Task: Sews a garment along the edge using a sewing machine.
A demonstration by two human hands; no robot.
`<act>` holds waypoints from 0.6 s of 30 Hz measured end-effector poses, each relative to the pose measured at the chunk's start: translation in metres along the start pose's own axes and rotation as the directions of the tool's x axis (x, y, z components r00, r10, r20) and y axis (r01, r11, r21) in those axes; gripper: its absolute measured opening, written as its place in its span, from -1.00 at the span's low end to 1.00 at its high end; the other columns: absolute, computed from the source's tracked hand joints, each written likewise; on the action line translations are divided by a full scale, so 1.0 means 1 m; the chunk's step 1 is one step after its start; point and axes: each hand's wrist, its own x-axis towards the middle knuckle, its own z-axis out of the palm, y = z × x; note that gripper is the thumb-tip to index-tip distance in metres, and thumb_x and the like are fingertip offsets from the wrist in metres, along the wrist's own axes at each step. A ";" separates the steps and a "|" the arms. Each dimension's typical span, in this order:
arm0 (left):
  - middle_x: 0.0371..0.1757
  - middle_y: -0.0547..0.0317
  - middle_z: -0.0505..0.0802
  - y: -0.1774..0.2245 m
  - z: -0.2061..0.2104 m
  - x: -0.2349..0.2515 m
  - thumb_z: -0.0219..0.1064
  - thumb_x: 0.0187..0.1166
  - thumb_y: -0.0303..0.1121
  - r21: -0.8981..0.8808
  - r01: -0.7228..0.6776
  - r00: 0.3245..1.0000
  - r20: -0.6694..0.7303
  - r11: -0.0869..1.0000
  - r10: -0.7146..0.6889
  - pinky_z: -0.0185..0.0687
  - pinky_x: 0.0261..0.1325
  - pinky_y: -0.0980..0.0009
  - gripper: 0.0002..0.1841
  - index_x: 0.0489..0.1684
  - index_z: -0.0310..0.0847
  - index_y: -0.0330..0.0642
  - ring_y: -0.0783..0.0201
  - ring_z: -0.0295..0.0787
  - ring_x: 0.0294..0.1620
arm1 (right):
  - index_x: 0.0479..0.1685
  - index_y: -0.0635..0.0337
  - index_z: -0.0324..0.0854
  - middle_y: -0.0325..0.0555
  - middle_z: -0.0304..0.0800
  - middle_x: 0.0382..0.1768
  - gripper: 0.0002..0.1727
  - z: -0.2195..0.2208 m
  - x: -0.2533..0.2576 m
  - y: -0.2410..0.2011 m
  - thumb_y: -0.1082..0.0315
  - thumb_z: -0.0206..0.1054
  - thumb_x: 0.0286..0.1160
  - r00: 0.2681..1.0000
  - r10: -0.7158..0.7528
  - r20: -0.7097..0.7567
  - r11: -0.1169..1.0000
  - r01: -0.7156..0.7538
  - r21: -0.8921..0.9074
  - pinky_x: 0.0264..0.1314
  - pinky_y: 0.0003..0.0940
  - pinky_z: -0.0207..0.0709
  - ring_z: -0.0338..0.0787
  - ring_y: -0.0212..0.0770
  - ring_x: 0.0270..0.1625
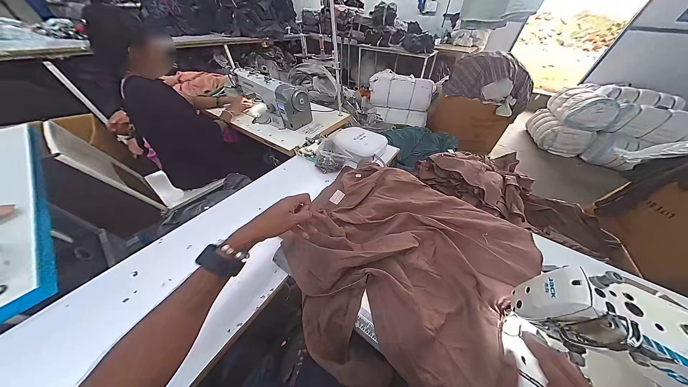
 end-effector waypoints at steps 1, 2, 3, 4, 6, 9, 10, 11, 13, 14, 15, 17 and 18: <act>-0.10 0.14 0.97 0.008 -0.005 -0.006 0.17 0.78 -0.38 0.041 -0.017 0.998 -0.066 0.999 0.019 0.92 -0.11 0.24 -0.89 -0.13 0.53 -0.21 0.25 0.97 -0.25 | 0.17 0.40 0.71 0.28 0.69 0.21 -0.60 0.017 0.004 -0.018 0.27 0.22 0.57 0.997 -0.041 0.064 0.998 0.038 0.050 0.53 -0.13 0.45 0.63 0.05 0.39; -0.26 0.16 0.94 0.006 -0.008 -0.004 0.26 0.73 -0.30 0.147 -0.004 0.982 -0.186 0.989 0.031 0.89 -0.17 0.17 -0.84 -0.17 0.61 -0.21 0.23 0.93 -0.33 | 0.17 0.35 0.74 0.25 0.71 0.22 -0.58 0.033 0.004 -0.031 0.23 0.21 0.56 0.991 -0.057 0.124 0.997 0.050 0.061 0.52 -0.08 0.47 0.64 0.07 0.39; -0.35 0.11 0.90 -0.004 -0.009 0.005 0.31 0.71 -0.18 0.258 0.066 0.953 -0.303 0.964 0.016 0.81 -0.22 0.03 -0.76 -0.18 0.65 -0.19 0.14 0.89 -0.38 | 0.19 0.27 0.76 0.18 0.74 0.24 -0.57 0.048 0.001 -0.043 0.19 0.20 0.55 0.980 -0.053 0.194 0.998 0.043 0.053 0.49 -0.03 0.53 0.67 0.07 0.39; -0.31 -0.04 0.89 -0.018 -0.008 0.018 0.30 0.69 -0.04 0.324 0.178 0.919 -0.391 0.929 -0.040 0.73 -0.17 -0.18 -0.64 -0.11 0.68 -0.21 -0.04 0.87 -0.31 | 0.19 0.22 0.79 0.15 0.76 0.25 -0.58 0.063 -0.003 -0.055 0.15 0.22 0.56 0.965 -0.056 0.254 0.997 0.039 0.071 0.43 0.00 0.59 0.71 0.08 0.37; 0.08 -0.34 0.82 -0.058 0.000 0.050 0.22 0.59 0.30 0.371 0.406 0.874 -0.426 0.835 -0.235 0.54 0.16 -0.48 -0.33 0.11 0.73 -0.23 -0.38 0.74 0.20 | 0.18 0.11 0.82 0.08 0.75 0.28 -0.59 0.086 -0.021 -0.079 0.05 0.24 0.62 0.928 -0.085 0.364 0.989 0.034 0.147 0.40 0.04 0.62 0.72 0.06 0.38; 0.52 -0.42 0.58 -0.128 0.026 0.096 0.27 0.24 0.56 0.333 0.546 0.832 -0.329 0.769 -0.448 0.28 0.41 -0.61 -0.09 0.15 0.79 -0.17 -0.48 0.28 0.67 | 0.06 -0.14 0.89 -0.09 0.77 0.31 -0.64 0.093 -0.044 -0.098 -0.07 0.29 0.58 0.900 -0.161 0.405 0.969 0.067 0.236 0.35 -0.03 0.61 0.72 -0.06 0.36; 0.34 -0.43 0.69 -0.135 0.030 0.101 0.31 0.37 0.45 0.304 0.489 0.858 -0.337 0.817 -0.388 0.35 0.33 -0.59 -0.22 -0.02 0.80 -0.22 -0.47 0.43 0.54 | 0.05 -0.16 0.89 -0.09 0.77 0.32 -0.66 0.088 -0.046 -0.097 -0.06 0.31 0.57 0.895 -0.159 0.417 0.967 0.056 0.249 0.35 -0.01 0.60 0.71 -0.06 0.37; 0.06 -0.39 0.77 -0.125 0.032 0.096 0.33 0.50 0.25 0.283 0.401 0.886 -0.362 0.871 -0.290 0.45 0.17 -0.52 -0.39 -0.23 0.76 -0.26 -0.42 0.61 0.29 | 0.07 -0.11 0.88 -0.04 0.76 0.33 -0.65 0.080 -0.044 -0.094 -0.05 0.32 0.58 0.888 -0.137 0.439 0.969 0.028 0.246 0.37 0.05 0.59 0.70 0.00 0.40; -0.41 0.00 0.68 -0.064 0.027 0.052 0.26 0.64 -0.05 0.188 0.131 0.970 -0.226 0.973 -0.087 0.52 -0.23 -0.07 -0.63 -0.43 0.60 -0.17 0.02 0.64 -0.30 | 0.22 0.05 0.81 0.09 0.71 0.37 -0.55 0.066 -0.030 -0.078 -0.05 0.32 0.59 0.899 -0.058 0.434 0.973 -0.045 0.225 0.44 0.14 0.56 0.65 0.09 0.45; -0.48 0.24 0.67 -0.027 0.019 0.015 0.24 0.65 -0.04 0.063 -0.030 0.998 -0.045 0.998 0.033 0.54 -0.30 0.20 -0.67 -0.44 0.62 -0.07 0.29 0.61 -0.41 | 0.32 0.14 0.74 0.16 0.67 0.40 -0.47 0.063 -0.018 -0.068 -0.07 0.30 0.60 0.923 -0.036 0.383 0.974 -0.054 0.222 0.48 0.13 0.55 0.62 0.11 0.49; -0.45 0.43 0.74 0.007 0.009 -0.027 0.24 0.66 0.06 -0.056 -0.166 0.975 0.143 0.985 0.172 0.62 -0.27 0.41 -0.65 -0.36 0.71 0.03 0.51 0.65 -0.40 | 0.44 0.27 0.61 0.25 0.59 0.49 -0.35 0.063 -0.006 -0.059 -0.11 0.26 0.64 0.945 -0.031 0.326 0.969 -0.051 0.241 0.59 0.16 0.47 0.54 0.16 0.59; -0.47 0.59 0.76 0.049 0.001 -0.117 0.24 0.69 0.12 -0.214 -0.513 0.827 0.135 0.831 0.546 0.59 -0.34 0.68 -0.64 -0.39 0.73 0.13 0.72 0.65 -0.43 | 0.69 0.39 0.31 0.31 0.33 0.70 -0.13 0.071 0.014 -0.045 -0.24 0.05 0.71 0.965 -0.090 0.248 0.951 0.010 0.309 0.79 0.10 0.23 0.30 0.13 0.78; -0.52 0.49 0.68 0.067 0.006 -0.157 0.28 0.70 0.03 -0.204 -0.691 0.720 -0.118 0.693 0.684 0.52 -0.40 0.66 -0.66 -0.44 0.64 0.06 0.63 0.60 -0.49 | 0.72 0.39 0.27 0.27 0.32 0.72 -0.11 0.079 0.020 -0.045 -0.25 -0.04 0.73 0.961 -0.139 0.239 0.919 0.035 0.392 0.84 0.05 0.18 0.29 0.06 0.80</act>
